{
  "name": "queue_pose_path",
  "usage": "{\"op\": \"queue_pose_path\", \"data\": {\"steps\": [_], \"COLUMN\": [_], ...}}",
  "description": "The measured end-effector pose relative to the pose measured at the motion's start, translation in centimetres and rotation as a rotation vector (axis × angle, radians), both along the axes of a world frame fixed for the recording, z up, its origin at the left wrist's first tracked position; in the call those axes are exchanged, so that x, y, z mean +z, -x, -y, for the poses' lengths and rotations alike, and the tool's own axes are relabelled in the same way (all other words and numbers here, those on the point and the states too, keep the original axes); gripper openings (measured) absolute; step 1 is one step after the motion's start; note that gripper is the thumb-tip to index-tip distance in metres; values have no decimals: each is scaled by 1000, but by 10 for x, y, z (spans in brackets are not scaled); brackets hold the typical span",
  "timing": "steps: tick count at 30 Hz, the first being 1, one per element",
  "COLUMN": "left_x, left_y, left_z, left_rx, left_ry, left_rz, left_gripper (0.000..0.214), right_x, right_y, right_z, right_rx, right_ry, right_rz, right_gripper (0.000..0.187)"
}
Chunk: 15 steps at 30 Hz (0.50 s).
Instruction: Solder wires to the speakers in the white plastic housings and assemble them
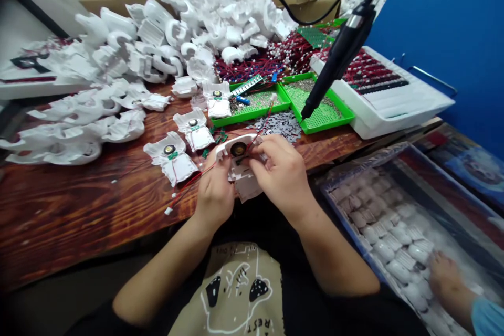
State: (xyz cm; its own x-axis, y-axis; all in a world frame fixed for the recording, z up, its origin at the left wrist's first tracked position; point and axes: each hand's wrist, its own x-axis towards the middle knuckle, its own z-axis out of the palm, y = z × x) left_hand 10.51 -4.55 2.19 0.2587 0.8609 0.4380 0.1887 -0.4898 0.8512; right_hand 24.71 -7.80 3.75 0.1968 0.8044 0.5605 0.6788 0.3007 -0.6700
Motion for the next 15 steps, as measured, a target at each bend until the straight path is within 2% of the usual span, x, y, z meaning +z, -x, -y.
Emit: {"op": "queue_pose_path", "data": {"steps": [6,8,11,13,15], "left_x": [4,8,14,17,20], "left_y": [10,17,30,36,39], "left_z": [12,14,15,15,16], "left_rx": [-23,-36,-86,-153,-217], "left_ry": [71,98,170,249,338], "left_rz": [47,8,-132,-242,-280], "left_gripper": [32,32,33,33,33], "right_x": [-3,-5,-4,1,7], "right_y": [7,8,6,5,5], "right_z": [19,32,55,66,68], "right_rx": [-17,-60,-120,-12,147], "right_ry": [-99,-149,-334,-402,-349], "right_rz": [156,188,294,442,580], "right_gripper": [12,20,38,41,34]}}
